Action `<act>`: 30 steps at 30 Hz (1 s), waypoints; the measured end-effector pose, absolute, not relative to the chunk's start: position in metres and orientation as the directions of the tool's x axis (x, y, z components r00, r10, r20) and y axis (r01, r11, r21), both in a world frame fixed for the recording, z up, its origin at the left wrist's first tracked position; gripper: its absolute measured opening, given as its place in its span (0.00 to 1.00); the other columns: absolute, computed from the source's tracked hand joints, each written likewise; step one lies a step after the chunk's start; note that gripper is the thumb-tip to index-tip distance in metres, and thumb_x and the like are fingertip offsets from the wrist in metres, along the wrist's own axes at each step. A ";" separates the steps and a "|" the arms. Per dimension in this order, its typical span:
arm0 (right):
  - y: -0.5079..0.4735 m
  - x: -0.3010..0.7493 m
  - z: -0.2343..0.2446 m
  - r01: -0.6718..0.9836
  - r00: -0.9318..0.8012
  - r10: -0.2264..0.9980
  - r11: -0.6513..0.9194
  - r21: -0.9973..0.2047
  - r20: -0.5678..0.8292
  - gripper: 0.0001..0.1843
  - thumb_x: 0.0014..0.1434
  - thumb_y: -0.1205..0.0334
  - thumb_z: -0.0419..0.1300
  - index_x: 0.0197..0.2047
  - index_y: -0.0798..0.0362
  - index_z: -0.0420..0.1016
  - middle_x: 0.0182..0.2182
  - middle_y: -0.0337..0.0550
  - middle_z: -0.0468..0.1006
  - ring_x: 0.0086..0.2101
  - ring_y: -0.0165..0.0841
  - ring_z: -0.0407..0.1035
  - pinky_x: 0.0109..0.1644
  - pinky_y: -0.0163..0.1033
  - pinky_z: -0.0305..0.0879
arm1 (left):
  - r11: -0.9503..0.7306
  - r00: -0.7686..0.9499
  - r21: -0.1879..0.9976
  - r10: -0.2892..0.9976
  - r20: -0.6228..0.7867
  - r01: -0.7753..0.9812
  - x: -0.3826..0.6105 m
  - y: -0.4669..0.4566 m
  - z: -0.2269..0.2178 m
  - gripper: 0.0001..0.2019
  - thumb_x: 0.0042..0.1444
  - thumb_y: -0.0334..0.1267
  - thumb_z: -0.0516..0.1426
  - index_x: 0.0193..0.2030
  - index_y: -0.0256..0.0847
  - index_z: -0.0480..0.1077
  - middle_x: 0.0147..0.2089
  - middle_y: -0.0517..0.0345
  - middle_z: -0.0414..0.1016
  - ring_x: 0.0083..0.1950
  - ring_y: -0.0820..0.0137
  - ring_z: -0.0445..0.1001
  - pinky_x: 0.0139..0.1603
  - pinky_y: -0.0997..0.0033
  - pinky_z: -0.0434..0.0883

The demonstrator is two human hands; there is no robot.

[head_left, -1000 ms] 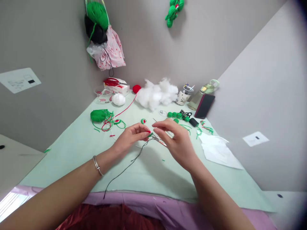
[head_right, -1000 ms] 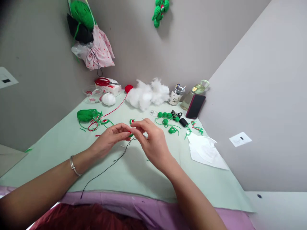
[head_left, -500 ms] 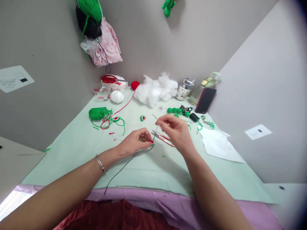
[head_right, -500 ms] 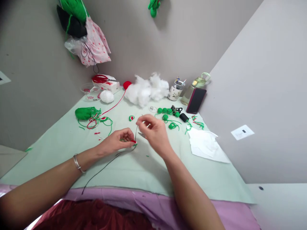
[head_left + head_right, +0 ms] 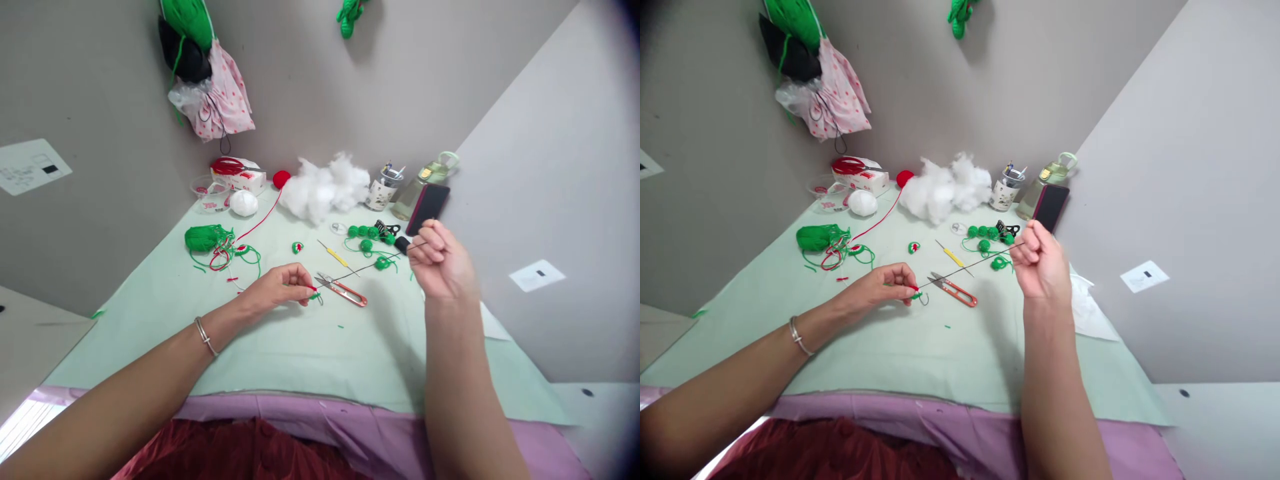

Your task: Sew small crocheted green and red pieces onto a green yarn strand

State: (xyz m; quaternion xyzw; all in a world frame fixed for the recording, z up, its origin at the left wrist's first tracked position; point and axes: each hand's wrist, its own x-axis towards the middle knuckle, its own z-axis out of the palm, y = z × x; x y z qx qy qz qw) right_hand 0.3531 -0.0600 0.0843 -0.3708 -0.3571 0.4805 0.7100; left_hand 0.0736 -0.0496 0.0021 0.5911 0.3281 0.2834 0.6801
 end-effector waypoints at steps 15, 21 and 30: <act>-0.064 0.401 0.083 -0.129 0.413 0.848 0.415 -0.900 0.332 0.14 0.50 0.63 0.67 0.25 0.47 0.62 0.21 0.28 0.44 0.19 0.25 0.33 0.20 0.35 0.41 | 0.153 0.612 0.988 0.779 -0.140 0.031 0.073 -0.050 0.003 0.12 0.50 0.43 0.64 0.36 0.39 0.70 0.34 0.58 0.72 0.35 0.70 0.72 0.42 0.67 0.66; -0.065 0.413 0.082 -0.195 0.551 0.774 0.484 -0.853 0.313 0.11 0.49 0.66 0.63 0.25 0.50 0.63 0.20 0.27 0.49 0.18 0.21 0.38 0.19 0.32 0.44 | 0.152 0.615 0.988 0.776 -0.141 0.034 0.073 -0.050 0.004 0.13 0.50 0.44 0.64 0.36 0.39 0.70 0.34 0.58 0.73 0.35 0.69 0.73 0.41 0.67 0.66; -0.067 0.422 0.079 -0.246 0.579 0.749 0.539 -0.806 0.324 0.09 0.51 0.68 0.63 0.26 0.52 0.64 0.19 0.27 0.51 0.16 0.18 0.44 0.19 0.29 0.48 | 0.150 0.609 0.987 0.778 -0.156 0.061 0.073 -0.051 0.005 0.11 0.51 0.43 0.64 0.35 0.40 0.70 0.34 0.60 0.72 0.35 0.70 0.73 0.41 0.67 0.65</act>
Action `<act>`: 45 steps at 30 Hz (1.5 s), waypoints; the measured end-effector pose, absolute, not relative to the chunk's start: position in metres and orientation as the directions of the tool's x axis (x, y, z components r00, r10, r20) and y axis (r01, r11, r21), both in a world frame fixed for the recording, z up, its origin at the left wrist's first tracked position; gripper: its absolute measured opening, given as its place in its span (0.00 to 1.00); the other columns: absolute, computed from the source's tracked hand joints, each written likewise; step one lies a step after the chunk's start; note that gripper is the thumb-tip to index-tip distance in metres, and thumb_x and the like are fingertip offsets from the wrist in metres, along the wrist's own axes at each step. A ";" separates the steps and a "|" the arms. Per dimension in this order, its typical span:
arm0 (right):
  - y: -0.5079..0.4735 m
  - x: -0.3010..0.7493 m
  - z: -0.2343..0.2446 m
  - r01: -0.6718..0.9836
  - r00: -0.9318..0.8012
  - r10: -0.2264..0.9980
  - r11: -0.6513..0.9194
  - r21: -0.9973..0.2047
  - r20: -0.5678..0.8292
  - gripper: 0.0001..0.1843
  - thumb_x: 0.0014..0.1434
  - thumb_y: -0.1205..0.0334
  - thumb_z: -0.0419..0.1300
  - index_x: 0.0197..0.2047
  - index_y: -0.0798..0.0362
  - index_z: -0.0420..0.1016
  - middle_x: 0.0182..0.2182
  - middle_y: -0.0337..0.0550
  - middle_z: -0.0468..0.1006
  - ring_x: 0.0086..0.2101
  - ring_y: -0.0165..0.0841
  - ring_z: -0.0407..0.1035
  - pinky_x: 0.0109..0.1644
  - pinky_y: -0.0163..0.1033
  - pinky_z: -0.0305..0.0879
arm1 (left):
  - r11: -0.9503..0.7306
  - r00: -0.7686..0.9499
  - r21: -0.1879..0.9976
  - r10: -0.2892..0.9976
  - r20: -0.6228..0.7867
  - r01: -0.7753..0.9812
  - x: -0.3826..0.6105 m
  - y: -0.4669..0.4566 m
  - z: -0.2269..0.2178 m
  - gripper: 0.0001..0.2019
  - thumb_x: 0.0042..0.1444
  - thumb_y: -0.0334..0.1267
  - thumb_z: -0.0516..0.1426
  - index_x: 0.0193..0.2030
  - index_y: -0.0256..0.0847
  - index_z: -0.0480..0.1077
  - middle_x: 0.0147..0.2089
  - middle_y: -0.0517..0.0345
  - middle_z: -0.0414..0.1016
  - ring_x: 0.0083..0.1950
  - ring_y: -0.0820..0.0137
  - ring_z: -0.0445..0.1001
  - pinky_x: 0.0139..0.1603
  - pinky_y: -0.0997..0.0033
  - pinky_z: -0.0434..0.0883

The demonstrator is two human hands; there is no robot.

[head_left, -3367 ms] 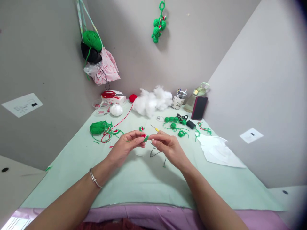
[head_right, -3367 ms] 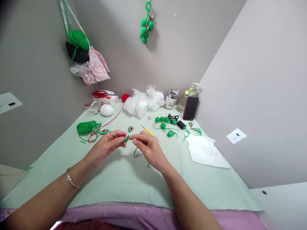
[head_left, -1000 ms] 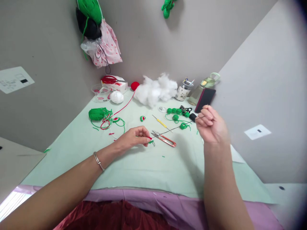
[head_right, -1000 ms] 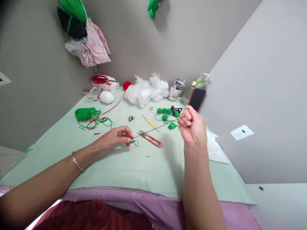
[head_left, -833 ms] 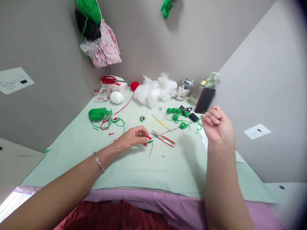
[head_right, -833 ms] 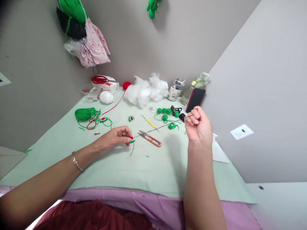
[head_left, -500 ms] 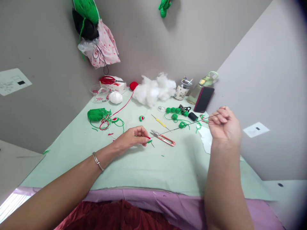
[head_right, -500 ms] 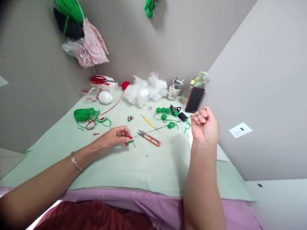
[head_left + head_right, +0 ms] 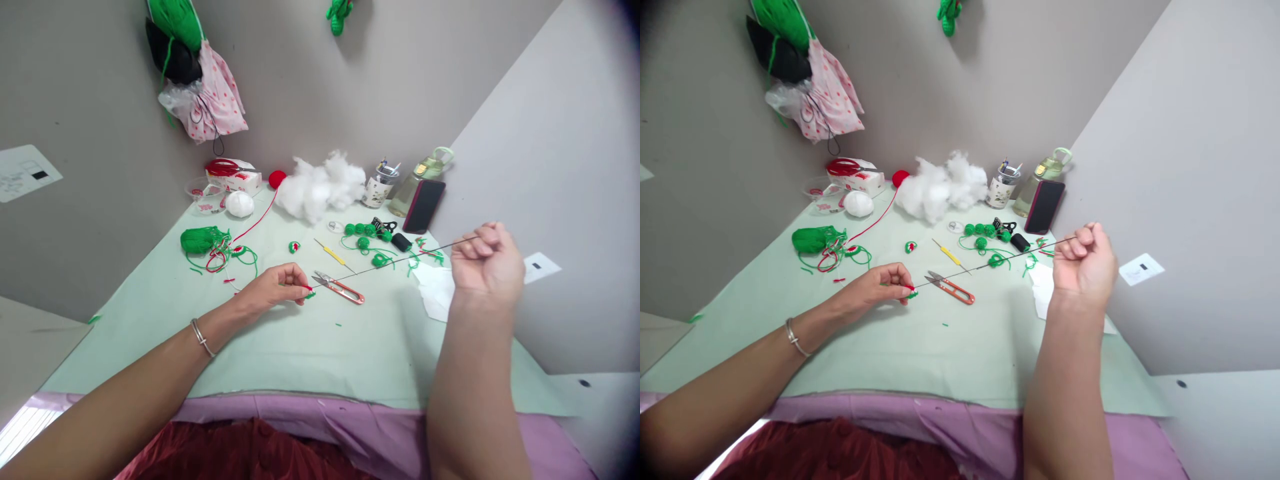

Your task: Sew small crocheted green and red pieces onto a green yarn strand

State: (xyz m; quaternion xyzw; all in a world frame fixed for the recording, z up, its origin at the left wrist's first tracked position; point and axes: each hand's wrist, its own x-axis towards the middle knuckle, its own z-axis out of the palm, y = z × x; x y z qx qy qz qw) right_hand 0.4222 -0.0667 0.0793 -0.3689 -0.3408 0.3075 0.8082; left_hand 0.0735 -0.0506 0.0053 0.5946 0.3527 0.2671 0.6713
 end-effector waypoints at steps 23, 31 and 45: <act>-0.092 0.258 0.036 0.491 -0.182 0.982 0.125 -0.862 0.038 0.06 0.58 0.60 0.56 0.32 0.51 0.71 0.23 0.34 0.66 0.24 0.27 0.58 0.26 0.32 0.53 | 0.115 0.347 0.976 0.937 -0.045 -0.186 0.072 -0.045 0.006 0.10 0.48 0.37 0.65 0.36 0.40 0.70 0.34 0.61 0.73 0.37 0.72 0.72 0.45 0.69 0.65; -0.092 0.257 0.037 0.519 -0.168 0.986 0.086 -0.851 -0.003 0.06 0.57 0.61 0.55 0.31 0.52 0.70 0.23 0.34 0.67 0.24 0.27 0.58 0.25 0.32 0.51 | 0.060 0.339 0.989 0.941 -0.011 -0.134 0.073 -0.044 0.005 0.10 0.49 0.38 0.64 0.36 0.40 0.69 0.36 0.61 0.71 0.39 0.72 0.70 0.44 0.71 0.65; -0.092 0.256 0.041 0.494 -0.166 0.985 0.050 -0.868 -0.037 0.06 0.56 0.62 0.54 0.30 0.52 0.70 0.22 0.34 0.66 0.23 0.26 0.58 0.25 0.32 0.52 | -0.053 0.335 0.998 0.940 0.063 -0.039 0.073 -0.043 0.003 0.09 0.52 0.38 0.62 0.37 0.40 0.68 0.37 0.61 0.70 0.40 0.72 0.68 0.44 0.71 0.64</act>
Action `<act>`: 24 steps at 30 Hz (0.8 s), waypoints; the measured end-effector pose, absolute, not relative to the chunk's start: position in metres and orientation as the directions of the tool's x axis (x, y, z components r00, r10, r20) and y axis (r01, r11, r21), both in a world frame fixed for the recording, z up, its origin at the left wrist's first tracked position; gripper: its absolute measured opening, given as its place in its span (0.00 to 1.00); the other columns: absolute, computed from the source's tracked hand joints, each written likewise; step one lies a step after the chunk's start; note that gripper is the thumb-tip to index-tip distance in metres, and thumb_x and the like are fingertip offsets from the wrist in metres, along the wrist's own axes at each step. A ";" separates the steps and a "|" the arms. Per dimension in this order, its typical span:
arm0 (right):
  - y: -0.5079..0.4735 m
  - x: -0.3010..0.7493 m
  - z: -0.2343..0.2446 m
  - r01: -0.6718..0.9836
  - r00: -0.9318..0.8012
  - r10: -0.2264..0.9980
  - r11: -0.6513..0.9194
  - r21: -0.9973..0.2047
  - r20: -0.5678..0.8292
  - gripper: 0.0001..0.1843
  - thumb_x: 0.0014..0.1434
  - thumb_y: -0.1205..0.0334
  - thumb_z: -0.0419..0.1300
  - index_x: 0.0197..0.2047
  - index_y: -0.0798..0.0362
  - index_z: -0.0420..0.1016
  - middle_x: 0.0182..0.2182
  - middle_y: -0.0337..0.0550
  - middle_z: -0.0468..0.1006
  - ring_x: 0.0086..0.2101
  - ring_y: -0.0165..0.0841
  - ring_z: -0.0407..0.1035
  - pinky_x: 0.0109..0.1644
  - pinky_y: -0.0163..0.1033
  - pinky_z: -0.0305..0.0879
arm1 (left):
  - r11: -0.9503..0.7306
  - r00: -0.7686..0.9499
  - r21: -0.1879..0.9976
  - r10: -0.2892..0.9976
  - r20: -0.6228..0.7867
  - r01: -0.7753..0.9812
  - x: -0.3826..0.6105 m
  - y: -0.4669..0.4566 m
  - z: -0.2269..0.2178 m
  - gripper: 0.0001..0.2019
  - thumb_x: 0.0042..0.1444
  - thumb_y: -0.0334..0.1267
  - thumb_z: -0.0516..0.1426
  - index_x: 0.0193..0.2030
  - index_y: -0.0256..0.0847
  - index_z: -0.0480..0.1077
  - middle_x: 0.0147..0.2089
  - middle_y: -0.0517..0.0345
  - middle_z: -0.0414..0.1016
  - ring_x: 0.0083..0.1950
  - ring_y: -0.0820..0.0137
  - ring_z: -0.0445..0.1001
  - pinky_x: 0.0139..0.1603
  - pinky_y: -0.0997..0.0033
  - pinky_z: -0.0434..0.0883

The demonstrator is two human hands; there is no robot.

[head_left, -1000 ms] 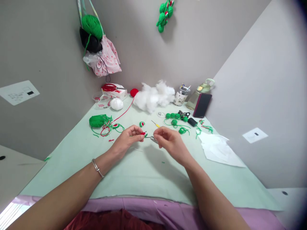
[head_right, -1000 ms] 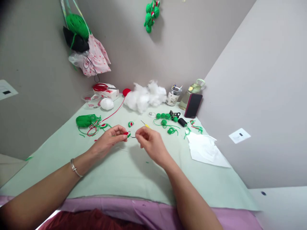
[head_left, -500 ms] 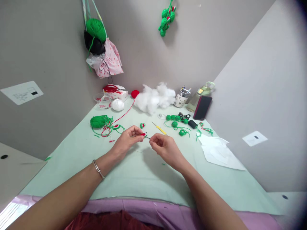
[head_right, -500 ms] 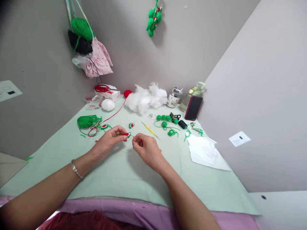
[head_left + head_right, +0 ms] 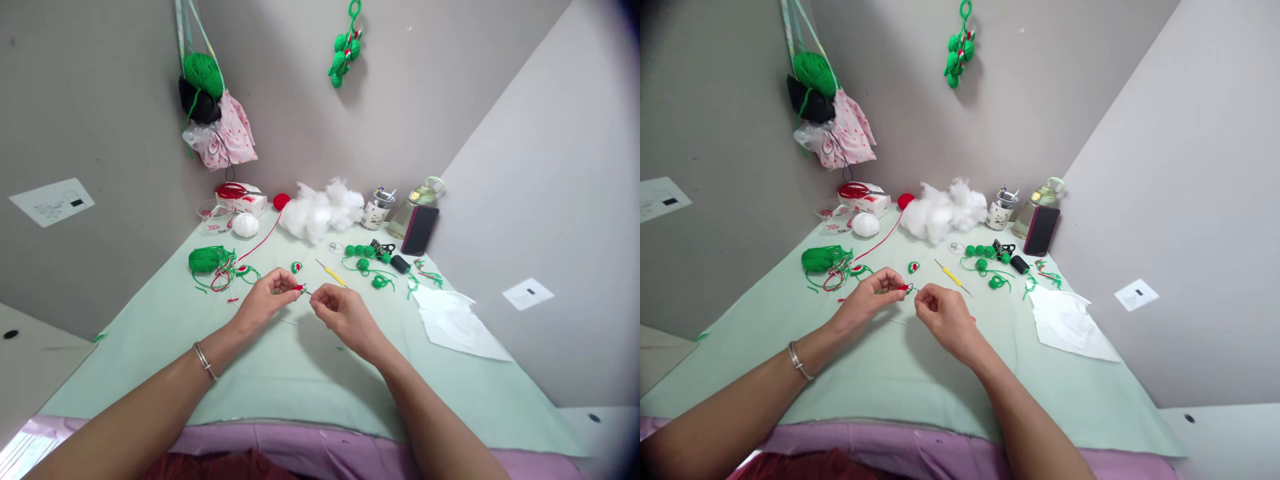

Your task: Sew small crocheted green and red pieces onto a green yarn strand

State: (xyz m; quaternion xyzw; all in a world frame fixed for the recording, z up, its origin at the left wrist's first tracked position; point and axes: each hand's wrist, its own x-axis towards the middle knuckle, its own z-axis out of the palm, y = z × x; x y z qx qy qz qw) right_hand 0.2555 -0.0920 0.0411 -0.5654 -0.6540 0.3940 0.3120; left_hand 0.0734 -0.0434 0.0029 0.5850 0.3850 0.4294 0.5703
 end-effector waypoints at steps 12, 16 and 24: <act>-0.088 0.255 0.034 0.500 -0.152 0.987 0.029 -0.866 -0.054 0.06 0.54 0.62 0.55 0.29 0.53 0.71 0.21 0.36 0.68 0.22 0.27 0.60 0.24 0.32 0.53 | -0.410 0.312 0.879 0.891 0.330 0.243 0.079 -0.055 -0.006 0.03 0.56 0.29 0.56 0.36 0.41 0.66 0.36 0.60 0.69 0.39 0.71 0.68 0.44 0.70 0.66; -0.086 0.251 0.029 0.455 -0.120 0.992 0.030 -0.890 -0.027 0.07 0.56 0.60 0.56 0.30 0.52 0.71 0.20 0.35 0.69 0.21 0.27 0.62 0.26 0.33 0.56 | -0.607 0.325 0.742 0.789 0.521 0.283 0.078 -0.057 -0.008 0.06 0.58 0.26 0.54 0.37 0.41 0.66 0.36 0.59 0.69 0.39 0.71 0.68 0.43 0.69 0.67; -0.086 0.254 0.034 0.333 -0.224 0.975 0.074 -0.940 -0.003 0.10 0.58 0.55 0.60 0.31 0.53 0.71 0.23 0.35 0.70 0.25 0.26 0.64 0.30 0.33 0.58 | -0.848 0.285 0.444 0.520 0.805 0.290 0.075 -0.059 -0.005 0.11 0.58 0.21 0.55 0.42 0.42 0.66 0.39 0.55 0.72 0.42 0.68 0.69 0.44 0.65 0.69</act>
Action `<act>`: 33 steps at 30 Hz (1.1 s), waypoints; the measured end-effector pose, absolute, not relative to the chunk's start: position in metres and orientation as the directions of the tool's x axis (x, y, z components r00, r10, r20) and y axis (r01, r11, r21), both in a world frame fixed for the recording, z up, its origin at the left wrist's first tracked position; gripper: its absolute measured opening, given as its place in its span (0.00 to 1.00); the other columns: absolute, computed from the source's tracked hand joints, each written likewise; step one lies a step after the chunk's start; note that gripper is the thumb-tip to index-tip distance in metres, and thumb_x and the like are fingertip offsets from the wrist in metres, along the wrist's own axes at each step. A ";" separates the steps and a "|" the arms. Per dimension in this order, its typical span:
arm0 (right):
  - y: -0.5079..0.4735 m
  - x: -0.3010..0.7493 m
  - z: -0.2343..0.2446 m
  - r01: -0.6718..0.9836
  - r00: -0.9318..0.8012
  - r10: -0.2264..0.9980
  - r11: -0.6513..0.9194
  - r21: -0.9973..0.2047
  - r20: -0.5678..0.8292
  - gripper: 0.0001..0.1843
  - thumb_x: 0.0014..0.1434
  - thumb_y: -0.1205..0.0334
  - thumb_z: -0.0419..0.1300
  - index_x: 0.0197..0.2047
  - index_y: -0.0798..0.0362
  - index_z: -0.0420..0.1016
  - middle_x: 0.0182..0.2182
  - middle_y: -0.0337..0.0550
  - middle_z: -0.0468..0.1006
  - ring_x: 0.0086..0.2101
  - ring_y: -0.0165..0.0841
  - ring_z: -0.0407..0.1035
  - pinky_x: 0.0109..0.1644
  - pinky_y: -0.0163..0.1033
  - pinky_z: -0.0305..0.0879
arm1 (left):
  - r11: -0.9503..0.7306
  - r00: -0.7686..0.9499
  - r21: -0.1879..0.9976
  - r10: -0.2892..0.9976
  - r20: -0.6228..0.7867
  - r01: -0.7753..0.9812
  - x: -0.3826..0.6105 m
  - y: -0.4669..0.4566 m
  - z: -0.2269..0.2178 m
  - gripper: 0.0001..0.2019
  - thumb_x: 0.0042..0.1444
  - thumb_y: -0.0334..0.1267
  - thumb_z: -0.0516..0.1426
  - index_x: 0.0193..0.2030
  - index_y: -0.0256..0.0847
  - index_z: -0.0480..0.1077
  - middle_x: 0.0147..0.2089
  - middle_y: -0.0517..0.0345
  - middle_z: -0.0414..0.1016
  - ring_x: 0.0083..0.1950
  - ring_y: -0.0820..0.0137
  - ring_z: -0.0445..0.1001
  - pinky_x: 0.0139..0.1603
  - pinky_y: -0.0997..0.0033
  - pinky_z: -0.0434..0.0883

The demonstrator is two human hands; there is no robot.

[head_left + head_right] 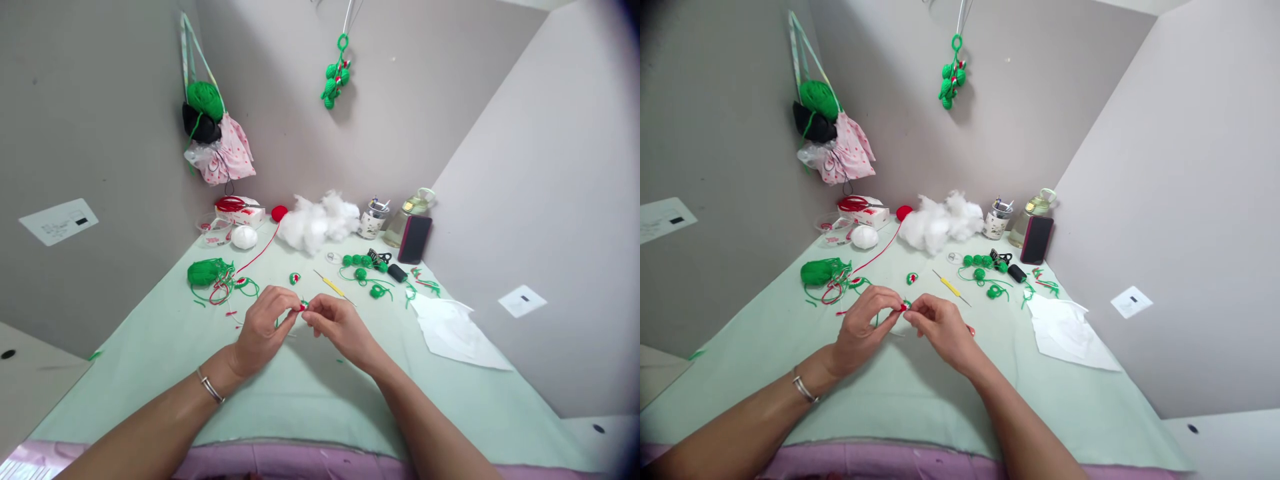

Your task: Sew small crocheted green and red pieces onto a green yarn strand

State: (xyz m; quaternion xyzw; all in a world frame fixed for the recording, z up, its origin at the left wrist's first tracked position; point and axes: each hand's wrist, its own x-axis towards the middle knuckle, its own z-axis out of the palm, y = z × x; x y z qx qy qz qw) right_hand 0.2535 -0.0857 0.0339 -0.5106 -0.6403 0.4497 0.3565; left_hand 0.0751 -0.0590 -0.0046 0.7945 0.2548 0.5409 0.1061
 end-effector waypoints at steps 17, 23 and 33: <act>-0.073 0.275 0.039 0.203 -0.219 0.972 -0.044 -0.978 -0.090 0.14 0.55 0.51 0.63 0.32 0.56 0.75 0.21 0.33 0.66 0.21 0.23 0.53 0.24 0.32 0.48 | -0.287 0.391 0.957 0.877 0.280 -0.040 0.082 -0.061 0.001 0.05 0.58 0.38 0.60 0.37 0.40 0.70 0.39 0.58 0.73 0.43 0.69 0.72 0.50 0.68 0.69; -0.073 0.270 0.034 0.160 -0.278 0.945 -0.129 -0.979 -0.170 0.14 0.54 0.53 0.62 0.30 0.56 0.75 0.19 0.33 0.65 0.21 0.23 0.55 0.26 0.32 0.49 | -0.263 0.403 0.963 0.877 0.262 -0.054 0.082 -0.062 0.003 0.05 0.57 0.38 0.60 0.37 0.39 0.70 0.38 0.58 0.72 0.43 0.69 0.72 0.50 0.67 0.69; -0.061 0.283 0.034 -0.244 -0.010 0.991 -0.135 -0.960 -0.137 0.13 0.47 0.57 0.67 0.31 0.54 0.69 0.29 0.38 0.76 0.21 0.21 0.57 0.20 0.28 0.45 | -0.089 0.476 0.993 0.872 0.116 -0.079 0.082 -0.059 0.003 0.06 0.55 0.37 0.60 0.37 0.40 0.66 0.40 0.58 0.71 0.41 0.71 0.70 0.46 0.70 0.66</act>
